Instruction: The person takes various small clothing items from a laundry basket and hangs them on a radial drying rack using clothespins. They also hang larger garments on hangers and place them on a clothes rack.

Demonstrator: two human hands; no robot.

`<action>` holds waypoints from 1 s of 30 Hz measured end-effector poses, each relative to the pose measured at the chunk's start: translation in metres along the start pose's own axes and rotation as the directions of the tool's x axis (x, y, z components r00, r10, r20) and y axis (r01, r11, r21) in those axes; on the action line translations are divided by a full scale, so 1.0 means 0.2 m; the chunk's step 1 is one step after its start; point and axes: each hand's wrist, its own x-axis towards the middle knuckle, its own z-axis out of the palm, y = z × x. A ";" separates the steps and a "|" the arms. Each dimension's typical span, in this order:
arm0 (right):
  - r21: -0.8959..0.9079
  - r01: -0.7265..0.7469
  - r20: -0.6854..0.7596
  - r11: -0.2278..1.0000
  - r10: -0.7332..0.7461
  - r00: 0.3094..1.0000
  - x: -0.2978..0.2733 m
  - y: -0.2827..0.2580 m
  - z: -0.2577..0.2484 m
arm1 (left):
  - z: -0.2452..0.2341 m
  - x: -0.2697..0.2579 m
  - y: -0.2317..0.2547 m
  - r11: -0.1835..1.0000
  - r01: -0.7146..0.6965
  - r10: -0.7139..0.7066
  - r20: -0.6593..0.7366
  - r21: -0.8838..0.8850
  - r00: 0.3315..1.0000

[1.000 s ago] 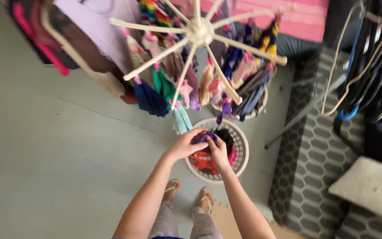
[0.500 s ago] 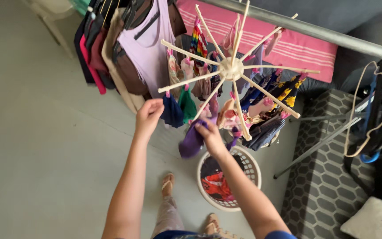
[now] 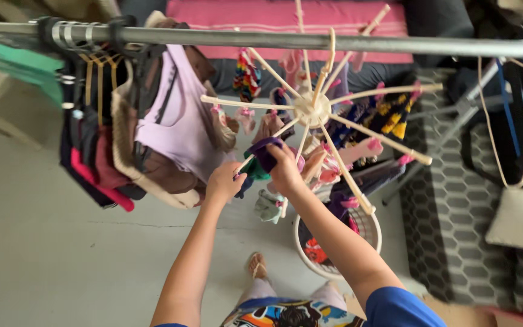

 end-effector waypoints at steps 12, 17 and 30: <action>-0.037 0.408 -0.149 0.912 -0.409 0.901 -0.07 -0.67 -0.40 | -0.17 0.12 -0.01 0.969 -0.125 0.149 -0.101 0.212 0.984; -0.334 0.717 -0.110 0.612 -0.780 0.615 -0.36 -1.32 -0.49 | -0.24 0.21 0.26 0.949 -0.263 0.308 -0.333 0.176 0.891; -0.896 0.198 0.121 0.397 -0.209 0.970 0.18 -1.42 -1.73 | 0.61 0.87 1.28 0.833 -0.547 0.535 -0.131 -0.084 0.835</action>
